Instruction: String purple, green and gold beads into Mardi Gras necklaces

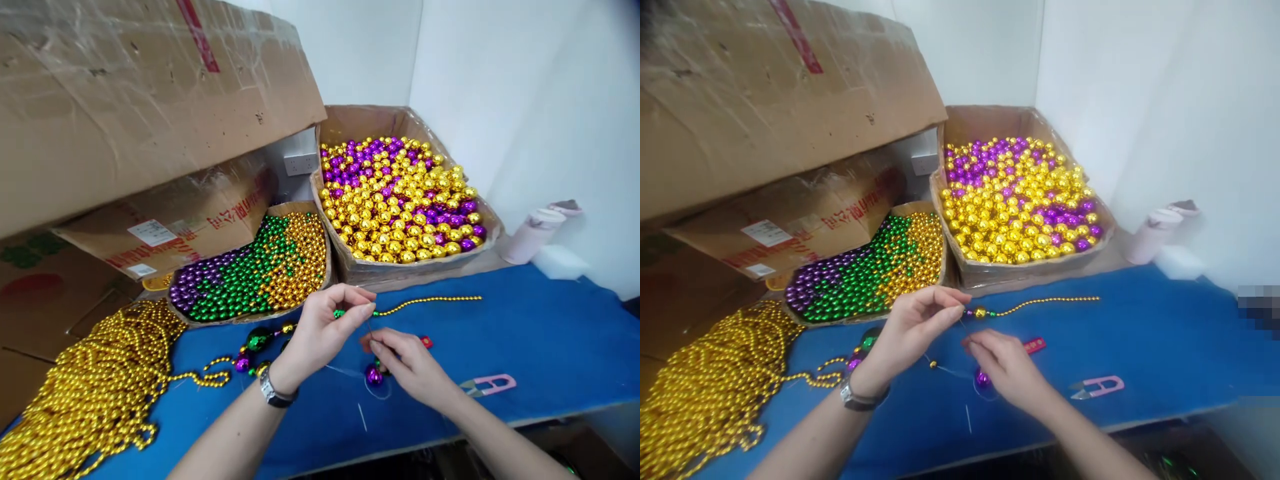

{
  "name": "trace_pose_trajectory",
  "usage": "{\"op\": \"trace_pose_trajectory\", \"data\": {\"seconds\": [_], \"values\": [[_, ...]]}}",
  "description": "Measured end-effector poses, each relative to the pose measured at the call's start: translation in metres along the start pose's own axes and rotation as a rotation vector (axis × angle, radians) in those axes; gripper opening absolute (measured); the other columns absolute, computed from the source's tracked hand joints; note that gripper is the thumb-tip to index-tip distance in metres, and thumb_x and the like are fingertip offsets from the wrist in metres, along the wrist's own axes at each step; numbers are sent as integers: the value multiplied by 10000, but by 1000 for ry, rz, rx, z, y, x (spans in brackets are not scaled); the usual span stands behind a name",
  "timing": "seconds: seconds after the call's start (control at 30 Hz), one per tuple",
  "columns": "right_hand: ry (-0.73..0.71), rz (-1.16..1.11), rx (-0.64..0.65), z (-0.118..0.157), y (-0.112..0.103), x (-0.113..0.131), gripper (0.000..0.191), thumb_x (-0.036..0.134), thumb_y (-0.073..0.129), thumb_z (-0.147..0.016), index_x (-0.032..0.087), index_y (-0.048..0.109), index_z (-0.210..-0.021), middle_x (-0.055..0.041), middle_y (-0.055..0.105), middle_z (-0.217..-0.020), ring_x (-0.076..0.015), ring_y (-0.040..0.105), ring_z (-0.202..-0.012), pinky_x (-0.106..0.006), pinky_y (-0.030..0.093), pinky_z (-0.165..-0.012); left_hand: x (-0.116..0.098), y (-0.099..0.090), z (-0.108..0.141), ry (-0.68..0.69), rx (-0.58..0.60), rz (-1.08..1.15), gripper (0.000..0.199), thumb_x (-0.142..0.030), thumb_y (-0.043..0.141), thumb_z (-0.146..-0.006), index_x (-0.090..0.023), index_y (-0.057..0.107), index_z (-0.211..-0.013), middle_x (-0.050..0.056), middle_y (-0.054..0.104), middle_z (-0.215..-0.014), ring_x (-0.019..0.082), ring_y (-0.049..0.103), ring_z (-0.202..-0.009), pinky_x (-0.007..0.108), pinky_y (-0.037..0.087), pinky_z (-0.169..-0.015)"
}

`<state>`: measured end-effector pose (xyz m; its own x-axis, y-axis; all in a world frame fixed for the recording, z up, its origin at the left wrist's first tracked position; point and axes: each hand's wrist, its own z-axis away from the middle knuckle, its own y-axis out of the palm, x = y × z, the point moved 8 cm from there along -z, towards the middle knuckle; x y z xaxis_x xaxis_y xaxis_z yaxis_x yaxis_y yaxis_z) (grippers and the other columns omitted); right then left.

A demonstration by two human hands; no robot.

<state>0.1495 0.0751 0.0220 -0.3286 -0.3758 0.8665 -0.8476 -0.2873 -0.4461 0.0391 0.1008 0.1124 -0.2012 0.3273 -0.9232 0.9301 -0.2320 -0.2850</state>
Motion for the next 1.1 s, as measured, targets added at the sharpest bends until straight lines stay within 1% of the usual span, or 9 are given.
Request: {"op": "trace_pose_trajectory", "data": {"seconds": [0.07,0.27,0.37,0.5,0.6,0.7,0.8,0.97,1.1], "values": [[12,17,-5,1,-2,-8,263,310,406,-941,212,641,-1010,-24,664,-883,-155,618,-788,-247,473,-710,8,2,-3,-17,-19,41,105,-258,623,-786,-164,668,-776,71,703,-926,195,643,-852,283,508,-754],[95,73,-58,14,-21,-53,308,324,357,-955,212,579,-1137,-36,649,-984,-112,593,-608,-238,481,-606,44,-2,-5,-113,-119,102,152,-298,642,-771,-151,658,-800,56,703,-796,151,618,-693,234,493,-613],[112,112,-82,20,-26,-68,301,308,356,-952,214,574,-1138,-41,649,-999,-131,615,-678,-255,489,-647,52,-1,-8,-141,-135,123,180,-317,640,-772,-138,652,-796,61,694,-766,148,610,-663,239,495,-593],[82,172,-72,17,-20,-72,260,272,465,-901,233,580,-1131,-46,623,-1064,-177,599,-916,-285,469,-792,54,4,-13,-134,-121,137,190,-325,632,-782,-138,645,-809,59,689,-766,152,617,-686,241,494,-599],[73,218,-48,9,-11,-77,302,263,530,-860,238,562,-1159,-46,621,-1048,-171,607,-841,-280,479,-747,54,8,-15,-124,-118,143,182,-323,628,-788,-144,644,-816,59,691,-796,155,623,-719,239,494,-612],[71,269,-22,0,1,-84,386,266,607,-804,242,550,-1185,-48,623,-1068,-191,609,-886,-296,471,-783,54,9,-16,-122,-127,137,180,-321,629,-788,-144,647,-812,59,693,-798,151,622,-708,235,491,-606],[80,321,-12,-8,10,-91,400,257,620,-791,236,556,-1185,-60,633,-1086,-221,593,-979,-320,446,-837,55,4,-16,-118,-148,134,185,-326,636,-781,-142,647,-801,53,688,-767,142,616,-676,229,489,-592],[87,381,-7,-14,13,-90,252,216,590,-801,230,621,-1051,-40,672,-1010,-214,599,-951,-299,432,-814,59,-12,-15,-137,-213,155,172,-307,645,-772,-138,642,-806,47,686,-752,133,616,-668,216,495,-583],[90,409,-1,-12,12,-86,218,236,551,-834,252,624,-1039,-11,685,-959,-194,599,-919,-280,421,-803,60,-22,-13,-148,-284,199,177,-311,654,-763,-139,630,-795,57,685,-801,161,637,-722,239,522,-593]]}}
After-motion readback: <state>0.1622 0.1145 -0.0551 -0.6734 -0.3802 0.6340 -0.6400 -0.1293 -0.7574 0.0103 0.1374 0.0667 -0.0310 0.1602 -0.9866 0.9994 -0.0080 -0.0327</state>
